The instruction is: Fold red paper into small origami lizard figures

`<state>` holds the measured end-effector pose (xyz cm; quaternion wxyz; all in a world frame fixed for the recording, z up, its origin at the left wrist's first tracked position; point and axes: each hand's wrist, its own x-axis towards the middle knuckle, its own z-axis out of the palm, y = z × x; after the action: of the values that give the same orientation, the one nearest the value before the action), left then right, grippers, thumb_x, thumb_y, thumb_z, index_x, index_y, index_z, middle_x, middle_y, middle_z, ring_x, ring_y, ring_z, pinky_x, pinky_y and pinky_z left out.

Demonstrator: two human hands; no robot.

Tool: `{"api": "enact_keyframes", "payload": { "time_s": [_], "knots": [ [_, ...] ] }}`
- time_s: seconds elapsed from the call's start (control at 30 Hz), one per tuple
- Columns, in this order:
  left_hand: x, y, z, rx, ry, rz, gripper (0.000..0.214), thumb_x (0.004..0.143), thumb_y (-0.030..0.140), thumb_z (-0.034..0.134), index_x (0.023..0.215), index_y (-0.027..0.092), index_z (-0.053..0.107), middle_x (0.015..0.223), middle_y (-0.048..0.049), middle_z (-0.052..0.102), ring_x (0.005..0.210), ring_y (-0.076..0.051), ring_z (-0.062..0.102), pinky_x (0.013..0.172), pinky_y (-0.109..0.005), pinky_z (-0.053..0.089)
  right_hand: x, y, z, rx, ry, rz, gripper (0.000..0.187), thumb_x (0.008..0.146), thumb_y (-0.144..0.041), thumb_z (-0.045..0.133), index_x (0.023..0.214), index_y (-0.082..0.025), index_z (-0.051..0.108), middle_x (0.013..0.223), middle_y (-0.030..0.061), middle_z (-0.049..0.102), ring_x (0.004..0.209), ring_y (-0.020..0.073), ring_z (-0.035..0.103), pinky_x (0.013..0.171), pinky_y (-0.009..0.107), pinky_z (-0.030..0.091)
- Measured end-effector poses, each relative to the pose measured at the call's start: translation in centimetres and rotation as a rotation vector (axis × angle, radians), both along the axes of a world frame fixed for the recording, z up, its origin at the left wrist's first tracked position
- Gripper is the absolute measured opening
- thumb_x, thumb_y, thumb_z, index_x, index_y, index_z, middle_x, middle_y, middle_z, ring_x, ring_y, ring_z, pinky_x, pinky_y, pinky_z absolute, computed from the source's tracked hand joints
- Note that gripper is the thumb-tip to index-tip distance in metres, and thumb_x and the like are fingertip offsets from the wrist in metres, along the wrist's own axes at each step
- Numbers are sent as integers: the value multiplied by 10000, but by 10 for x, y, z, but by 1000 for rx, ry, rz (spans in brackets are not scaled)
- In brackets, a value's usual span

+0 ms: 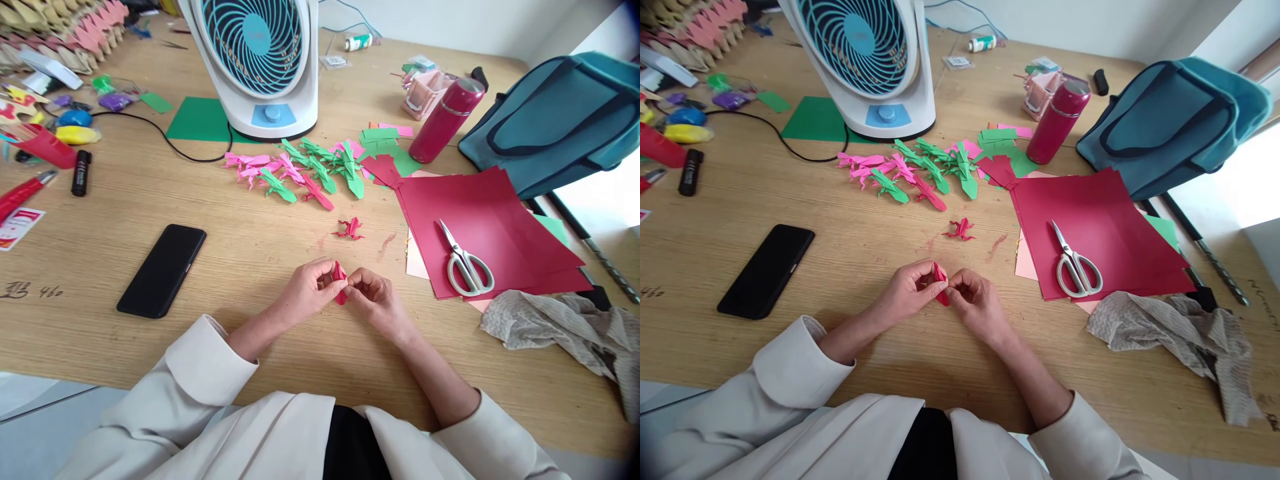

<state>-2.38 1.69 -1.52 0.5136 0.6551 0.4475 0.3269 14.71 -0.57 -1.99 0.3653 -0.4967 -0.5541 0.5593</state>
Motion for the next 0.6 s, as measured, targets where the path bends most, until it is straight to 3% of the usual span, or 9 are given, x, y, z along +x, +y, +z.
{"api": "enact_keyframes", "payload": {
  "time_s": [0.13, 0.33, 0.6],
  "knots": [
    [2, -2, 2, 20, 19, 32, 141, 876, 273, 558, 793, 159, 566, 748, 0, 580, 682, -113, 537, 634, -210, 431, 1, 1, 0, -3, 11, 9, 228, 872, -405, 616, 795, -192, 597, 723, 15, 594, 657, 144, 512, 618, 278, 402],
    [2, 2, -2, -168, -150, 107, 192, 844, 342, 597, 847, 152, 567, 744, 8, 581, 677, -115, 566, 632, -210, 462, 8, 4, 5, -111, 60, 94, 309, 871, -487, 604, 862, -179, 630, 772, 23, 608, 698, 147, 523, 636, 269, 403],
    [3, -1, -3, -175, -152, 60, 189, 839, 325, 627, 798, 145, 584, 734, 8, 591, 689, -119, 577, 654, -222, 478, 5, 5, 7, -101, 41, 72, 335, 846, -502, 631, 763, -180, 600, 673, 0, 574, 614, 125, 470, 581, 264, 363]
  ]
}}
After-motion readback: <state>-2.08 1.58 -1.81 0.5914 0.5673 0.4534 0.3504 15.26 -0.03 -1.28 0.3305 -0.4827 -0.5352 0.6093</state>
